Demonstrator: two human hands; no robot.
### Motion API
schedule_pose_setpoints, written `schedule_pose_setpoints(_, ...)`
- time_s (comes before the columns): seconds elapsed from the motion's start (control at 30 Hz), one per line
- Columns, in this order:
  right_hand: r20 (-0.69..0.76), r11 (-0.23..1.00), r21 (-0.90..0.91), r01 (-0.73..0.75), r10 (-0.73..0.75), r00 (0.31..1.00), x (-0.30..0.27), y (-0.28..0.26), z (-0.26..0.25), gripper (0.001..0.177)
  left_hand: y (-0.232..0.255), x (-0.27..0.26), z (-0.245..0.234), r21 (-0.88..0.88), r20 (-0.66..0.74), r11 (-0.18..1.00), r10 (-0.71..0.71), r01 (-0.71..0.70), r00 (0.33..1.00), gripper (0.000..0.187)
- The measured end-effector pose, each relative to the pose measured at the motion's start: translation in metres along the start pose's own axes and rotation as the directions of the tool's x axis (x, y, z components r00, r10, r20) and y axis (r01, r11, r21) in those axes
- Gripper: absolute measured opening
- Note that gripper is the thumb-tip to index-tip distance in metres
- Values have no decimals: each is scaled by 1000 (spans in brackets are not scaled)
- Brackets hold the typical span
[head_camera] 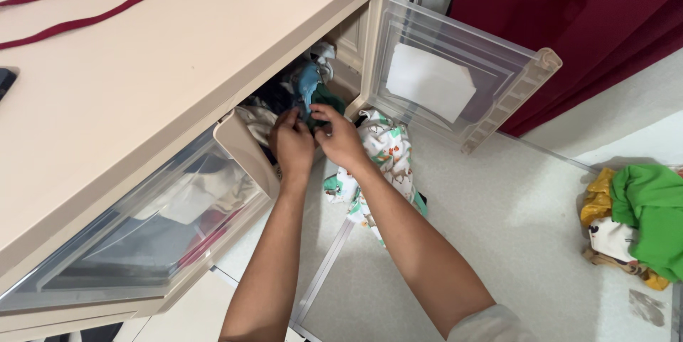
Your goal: The person opens a cabinet door, takes out various garments one at a time, and places them onto a white surface in different piles.
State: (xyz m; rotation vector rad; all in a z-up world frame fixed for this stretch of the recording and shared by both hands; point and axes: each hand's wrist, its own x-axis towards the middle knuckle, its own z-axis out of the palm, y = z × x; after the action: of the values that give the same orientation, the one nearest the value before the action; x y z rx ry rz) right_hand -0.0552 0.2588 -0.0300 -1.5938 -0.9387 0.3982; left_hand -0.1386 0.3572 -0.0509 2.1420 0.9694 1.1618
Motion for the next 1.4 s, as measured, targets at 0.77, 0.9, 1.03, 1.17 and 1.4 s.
schedule_pose_setpoints(0.77, -72, 726, 683, -74, 167, 983, -2, -23, -74, 26, 79, -59, -19, -662, 641, 499, -9, 559, 768, 23)
schedule_pose_setpoints(0.9, -147, 627, 779, -5, 190, 971, -14, -44, -89, 32, 79, -68, -12, -708, 517, 435, -218, 556, 828, 24)
schedule_pose_setpoints(1.03, -173, 536, 844, 32, 215, 961, -29, -58, -109, 29, 84, -58, -10, -832, 511, -16, -412, 554, 754, 35)
schedule_pose_setpoints(1.17, -96, 418, 908, -18, 248, 964, -46, -79, -120, 36, 94, -45, -22, -824, 555, -112, -359, 555, 750, 47)
schedule_pose_setpoints(1.4, -7, 858, 350, -375, 403, 915, -65, -97, -112, 37, 80, -28, -21, -843, 480, 243, -62, 479, 875, 28)
